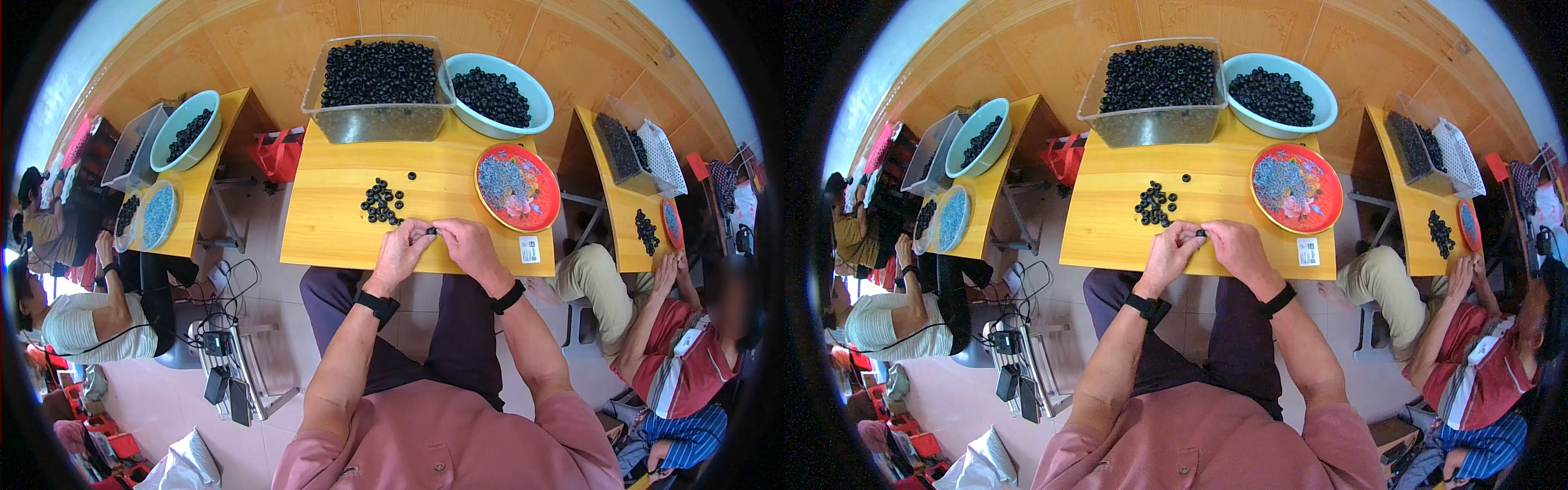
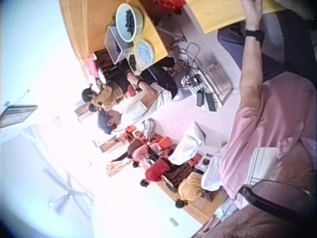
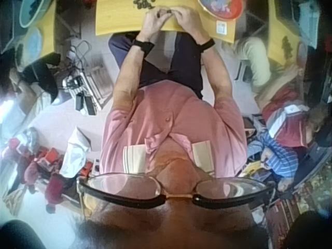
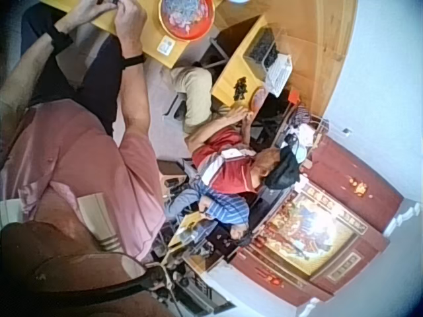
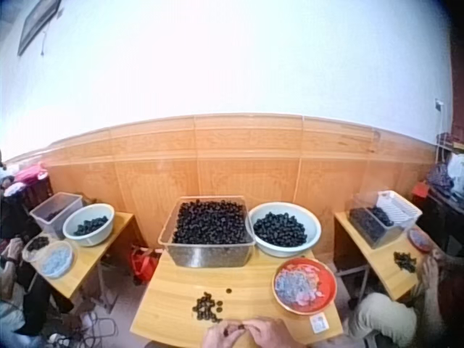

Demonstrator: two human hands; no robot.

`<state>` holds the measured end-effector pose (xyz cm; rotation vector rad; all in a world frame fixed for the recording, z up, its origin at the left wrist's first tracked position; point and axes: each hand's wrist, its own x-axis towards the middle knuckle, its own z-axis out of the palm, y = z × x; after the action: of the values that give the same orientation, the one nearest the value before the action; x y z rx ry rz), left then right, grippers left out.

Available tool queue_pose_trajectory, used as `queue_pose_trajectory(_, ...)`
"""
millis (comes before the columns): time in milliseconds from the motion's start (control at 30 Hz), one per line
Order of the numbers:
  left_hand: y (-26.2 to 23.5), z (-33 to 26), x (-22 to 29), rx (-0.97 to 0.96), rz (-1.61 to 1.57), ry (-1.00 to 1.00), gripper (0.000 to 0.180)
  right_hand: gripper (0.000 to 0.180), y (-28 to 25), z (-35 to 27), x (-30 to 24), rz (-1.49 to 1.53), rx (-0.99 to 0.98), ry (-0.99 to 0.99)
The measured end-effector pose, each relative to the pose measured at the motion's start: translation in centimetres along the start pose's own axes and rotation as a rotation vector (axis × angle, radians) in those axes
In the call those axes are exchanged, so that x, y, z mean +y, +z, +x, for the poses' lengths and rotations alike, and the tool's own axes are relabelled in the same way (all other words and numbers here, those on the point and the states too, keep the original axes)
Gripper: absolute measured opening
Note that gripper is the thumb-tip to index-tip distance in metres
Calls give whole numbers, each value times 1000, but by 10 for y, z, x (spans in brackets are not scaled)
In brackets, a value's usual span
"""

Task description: Sorting black rubber gaskets into groups on a table.

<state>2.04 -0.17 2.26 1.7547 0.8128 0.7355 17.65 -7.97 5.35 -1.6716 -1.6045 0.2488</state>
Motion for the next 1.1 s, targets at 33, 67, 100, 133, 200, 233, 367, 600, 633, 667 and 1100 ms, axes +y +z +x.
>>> queue_pose_trajectory(33, -1, 0, -1, -7, -16, -19, 22, 14, 0, 0, -1, 0, -1, 1)
queue_pose_trajectory(67, -1, -1, -3, -14, -31, -38, 22, 14, 1, 0, -2, -19, -1, -5)
queue_pose_trajectory(100, -1, 0, -2, -14, -31, -39, 22, 14, 2, 1, -3, -38, 0, -11)
queue_pose_trajectory(133, -1, 0, -2, -20, -33, -38, 22, 14, 2, 1, -2, -37, -1, -10)
queue_pose_trajectory(200, -2, 0, -1, -27, -35, -37, 22, 14, 2, 2, -1, -42, -19, 29)
queue_pose_trajectory(233, -2, 1, 0, -42, -29, -42, 20, 14, 1, 3, -1, -43, -17, 30)
queue_pose_trajectory(367, -1, 4, -6, -48, -169, -73, 15, 15, 1, 9, -4, -36, -70, 51)
queue_pose_trajectory(600, 1, 5, -10, -6, -279, -158, 13, 19, 11, -1, -15, -52, -23, -31)
queue_pose_trajectory(633, 0, 4, -10, -2, -278, -157, 15, 19, 12, -3, -17, -52, -23, -32)
queue_pose_trajectory(667, -1, 3, -10, 3, -276, -157, 17, 20, 14, -5, -17, -34, 0, -41)
queue_pose_trajectory(1100, 3, -2, 3, 14, 48, 37, 29, 14, 26, -5, 25, 530, 32, 348)
